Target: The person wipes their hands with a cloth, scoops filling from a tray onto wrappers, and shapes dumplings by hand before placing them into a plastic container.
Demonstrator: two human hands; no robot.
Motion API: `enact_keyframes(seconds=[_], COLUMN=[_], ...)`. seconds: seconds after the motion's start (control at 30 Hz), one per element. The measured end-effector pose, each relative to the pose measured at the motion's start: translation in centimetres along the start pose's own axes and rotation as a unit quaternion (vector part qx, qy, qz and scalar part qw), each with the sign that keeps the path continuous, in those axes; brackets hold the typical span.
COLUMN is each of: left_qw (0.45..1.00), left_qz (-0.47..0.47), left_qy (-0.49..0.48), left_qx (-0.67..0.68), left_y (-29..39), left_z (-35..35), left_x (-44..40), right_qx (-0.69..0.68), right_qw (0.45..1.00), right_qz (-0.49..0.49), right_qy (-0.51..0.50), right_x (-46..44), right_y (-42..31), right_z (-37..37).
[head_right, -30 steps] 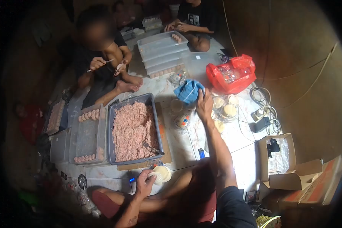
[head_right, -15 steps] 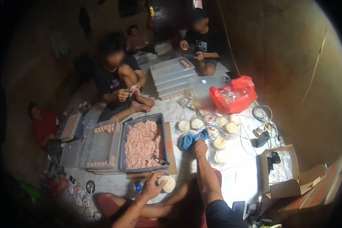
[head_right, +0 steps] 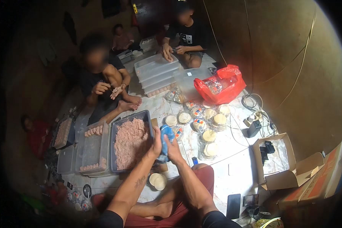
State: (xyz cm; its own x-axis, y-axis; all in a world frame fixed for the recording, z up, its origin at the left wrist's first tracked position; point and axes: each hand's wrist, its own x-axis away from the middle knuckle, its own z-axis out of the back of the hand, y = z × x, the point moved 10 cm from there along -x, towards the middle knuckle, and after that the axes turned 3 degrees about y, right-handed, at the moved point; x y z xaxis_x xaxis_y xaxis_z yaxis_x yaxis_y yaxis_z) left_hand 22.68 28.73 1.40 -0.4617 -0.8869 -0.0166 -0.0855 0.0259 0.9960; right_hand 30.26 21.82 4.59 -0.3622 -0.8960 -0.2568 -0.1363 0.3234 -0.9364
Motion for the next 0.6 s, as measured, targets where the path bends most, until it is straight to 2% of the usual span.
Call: enact_keyframes(seconds=[0.07, 0.1, 0.13, 0.17, 0.2, 0.23, 0.3, 0.33, 0.37, 0.4, 0.43, 0.47, 0.5, 0.53, 0.57, 0.6], left_qw=[0.994, 0.992, 0.992, 0.979, 0.954, 0.953, 0.935, 0.935, 0.936, 0.916, 0.889, 0.885, 0.880, 0.820, 0.730, 0.595], left_qz=[-0.039, -0.042, -0.030, 0.026, 0.071, 0.073, 0.006, -0.020, -0.019, 0.052, 0.123, 0.150, 0.177, 0.051, -0.080, -0.086], left_qy=[0.018, 0.008, -0.001, -0.061, -0.117, -0.117, -0.063, -0.049, -0.044, -0.086, -0.126, -0.129, -0.131, -0.193, -0.247, -0.272], left_qx=[-0.098, -0.121, -0.119, -0.192, -0.266, -0.268, -0.350, -0.349, -0.349, -0.388, -0.423, -0.422, -0.421, -0.536, -0.632, -0.752], left_y=[-0.2, -0.2, 0.5, 0.5, 0.5, 1.0, 3.0, 4.0, 4.6, 3.9, 3.1, 1.0, -1.2, -1.0, -0.4, -1.1], left_z=[-1.8, -2.6, -3.7, -5.2, -6.0, -6.0, -4.8, -4.4, -3.8, -3.7, -3.3, -1.9, -0.4, -1.1, -2.7, -2.7], left_x=[2.6, 3.6, 5.0, 6.8, 7.5, 7.7, 7.5, 7.0, 6.0, 5.0, 4.5, 3.0, 1.5, 0.1, -0.4, -0.6], right_qx=[-0.117, -0.118, 0.011, 0.141, 0.140, 0.137, 0.114, 0.079, 0.079, -0.092, -0.261, -0.258, -0.257, -0.255, -0.250, -0.242], right_qw=[0.989, 0.989, 0.997, 0.983, 0.977, 0.977, 0.962, 0.965, 0.966, 0.970, 0.939, 0.954, 0.954, 0.944, 0.925, 0.924], right_qz=[-0.089, -0.086, -0.054, -0.024, -0.053, -0.056, -0.088, -0.070, -0.070, -0.133, -0.192, -0.149, -0.150, -0.202, -0.248, -0.259], right_qy=[-0.007, 0.004, 0.061, 0.111, 0.151, 0.152, 0.231, 0.240, 0.235, 0.180, 0.119, 0.024, 0.022, -0.060, -0.142, -0.143], right_x=[-0.8, -1.9, -2.1, -1.9, -2.6, -2.7, -2.2, -2.2, -2.1, -2.0, -1.8, -2.4, -2.4, -1.8, -1.2, -0.9], right_y=[3.8, 4.1, 4.0, 3.9, 5.6, 5.6, 5.6, 4.6, 3.8, 4.2, 4.8, 4.3, 4.3, 4.8, 5.1, 4.4], right_z=[1.6, 2.5, 4.7, 6.4, 7.6, 7.5, 8.5, 7.9, 7.3, 5.2, 2.9, 1.8, 2.8, 2.2, 1.3, 1.2])
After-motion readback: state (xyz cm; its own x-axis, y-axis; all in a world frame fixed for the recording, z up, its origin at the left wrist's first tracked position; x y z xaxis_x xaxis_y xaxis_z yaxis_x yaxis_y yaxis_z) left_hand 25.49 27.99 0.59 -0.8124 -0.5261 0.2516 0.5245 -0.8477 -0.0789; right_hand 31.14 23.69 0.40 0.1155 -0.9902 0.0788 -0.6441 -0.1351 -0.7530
